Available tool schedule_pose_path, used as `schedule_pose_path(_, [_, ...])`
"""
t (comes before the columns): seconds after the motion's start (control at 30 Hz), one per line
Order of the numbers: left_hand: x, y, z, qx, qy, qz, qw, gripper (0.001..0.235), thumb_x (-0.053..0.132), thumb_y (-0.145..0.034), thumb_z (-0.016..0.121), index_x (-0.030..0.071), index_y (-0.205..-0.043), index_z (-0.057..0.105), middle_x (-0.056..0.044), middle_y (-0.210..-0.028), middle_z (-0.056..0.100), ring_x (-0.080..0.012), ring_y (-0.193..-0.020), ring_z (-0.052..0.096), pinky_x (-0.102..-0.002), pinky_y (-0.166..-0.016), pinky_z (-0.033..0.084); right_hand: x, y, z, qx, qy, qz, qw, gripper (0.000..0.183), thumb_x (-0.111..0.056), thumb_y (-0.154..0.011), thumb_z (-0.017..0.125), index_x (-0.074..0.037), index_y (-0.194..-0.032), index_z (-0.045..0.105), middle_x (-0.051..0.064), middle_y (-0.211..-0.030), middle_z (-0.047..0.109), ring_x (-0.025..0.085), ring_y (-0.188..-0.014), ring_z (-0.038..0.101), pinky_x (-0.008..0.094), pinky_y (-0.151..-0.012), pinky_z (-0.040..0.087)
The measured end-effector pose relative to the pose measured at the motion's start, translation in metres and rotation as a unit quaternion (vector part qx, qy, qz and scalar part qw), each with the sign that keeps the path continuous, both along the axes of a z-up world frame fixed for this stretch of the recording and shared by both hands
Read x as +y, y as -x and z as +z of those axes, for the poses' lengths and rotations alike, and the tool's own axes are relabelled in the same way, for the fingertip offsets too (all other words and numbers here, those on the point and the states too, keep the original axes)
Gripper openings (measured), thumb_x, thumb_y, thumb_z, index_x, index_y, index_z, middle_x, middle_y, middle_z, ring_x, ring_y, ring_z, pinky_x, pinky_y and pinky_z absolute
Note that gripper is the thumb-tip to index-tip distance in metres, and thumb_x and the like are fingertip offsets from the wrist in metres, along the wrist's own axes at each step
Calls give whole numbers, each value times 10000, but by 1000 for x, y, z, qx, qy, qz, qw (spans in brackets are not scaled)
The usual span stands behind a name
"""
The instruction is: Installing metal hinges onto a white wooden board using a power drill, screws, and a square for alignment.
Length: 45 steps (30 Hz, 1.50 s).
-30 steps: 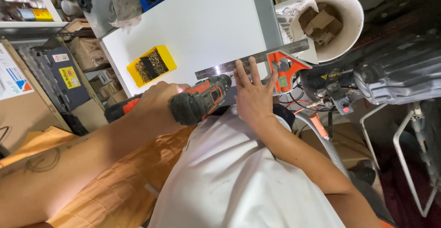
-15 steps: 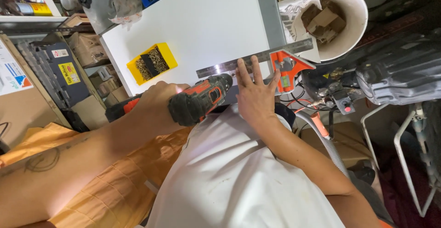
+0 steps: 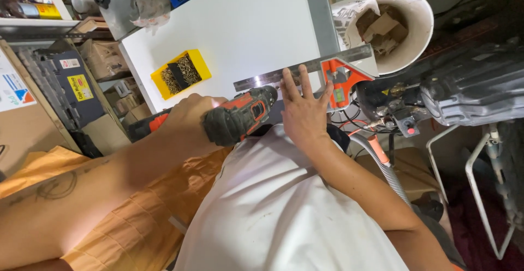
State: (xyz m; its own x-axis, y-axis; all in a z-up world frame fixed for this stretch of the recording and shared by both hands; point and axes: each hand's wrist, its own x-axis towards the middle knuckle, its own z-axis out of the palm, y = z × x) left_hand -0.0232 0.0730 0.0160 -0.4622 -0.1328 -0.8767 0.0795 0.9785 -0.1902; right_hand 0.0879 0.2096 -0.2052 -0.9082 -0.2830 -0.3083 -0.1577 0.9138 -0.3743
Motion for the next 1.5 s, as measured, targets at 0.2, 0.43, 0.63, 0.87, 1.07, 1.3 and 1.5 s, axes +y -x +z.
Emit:
schedule_pose_path(0.2, [0,-2,12,35,-98,68,992,272,204,-721,691,122,-959,793,-142,-786,785,-359,-809,774,-474,-819,594,-1,1,-4,0,6,-6,1000,748,-287,-910,745,-105,-1586,485,47,-1785,208,401,-1633,54,856,-1082,144])
schedule_pose_path(0.43, [-28,-4,-2,89,-157,77,981,221,195,-739,725,16,-852,787,-219,-725,749,-411,-742,755,-488,-738,565,-2,1,-12,9,1,-5,1000,765,-269,-890,769,-116,-1586,491,53,-1774,234,394,-1629,71,840,-1085,185])
schedule_pose_path(0.63, [-28,-5,23,99,-169,90,977,244,208,-836,707,-32,-817,751,-242,-704,732,-398,-684,734,-488,-695,573,-2,4,-7,13,-4,-8,1000,766,-254,-874,777,-121,-1577,503,37,-1772,231,373,-1629,90,838,-1088,186])
schedule_pose_path(0.87, [-16,-3,17,95,-228,48,968,177,190,-819,723,39,-892,779,-198,-722,769,-381,-690,758,-443,-675,571,-6,0,-15,8,-14,-20,1000,654,-278,-885,754,-104,-1493,586,36,-1791,180,348,-1634,93,819,-1093,194])
schedule_pose_path(1.07, [-6,3,21,92,-226,25,969,189,187,-820,762,65,-962,790,-173,-743,771,-348,-703,760,-434,-738,599,-8,-1,-16,1,-7,-25,1000,670,-258,-900,742,-144,-1534,558,52,-1778,196,349,-1644,61,835,-1103,138])
schedule_pose_path(1.3, [-5,4,20,71,-178,43,981,214,95,-774,729,77,-978,789,-172,-750,771,-376,-739,750,-454,-762,575,3,1,-4,-21,33,-67,997,657,-310,-917,764,-213,-1537,571,120,-1784,103,330,-1648,55,725,-1193,138])
schedule_pose_path(1.5, [30,5,39,69,-199,60,976,281,68,-763,707,72,-1030,793,-196,-789,781,-394,-796,761,-456,-792,554,6,0,-13,-37,53,-80,995,421,-346,-886,781,-163,-1265,762,121,-1800,74,284,-1655,79,653,-1250,130])
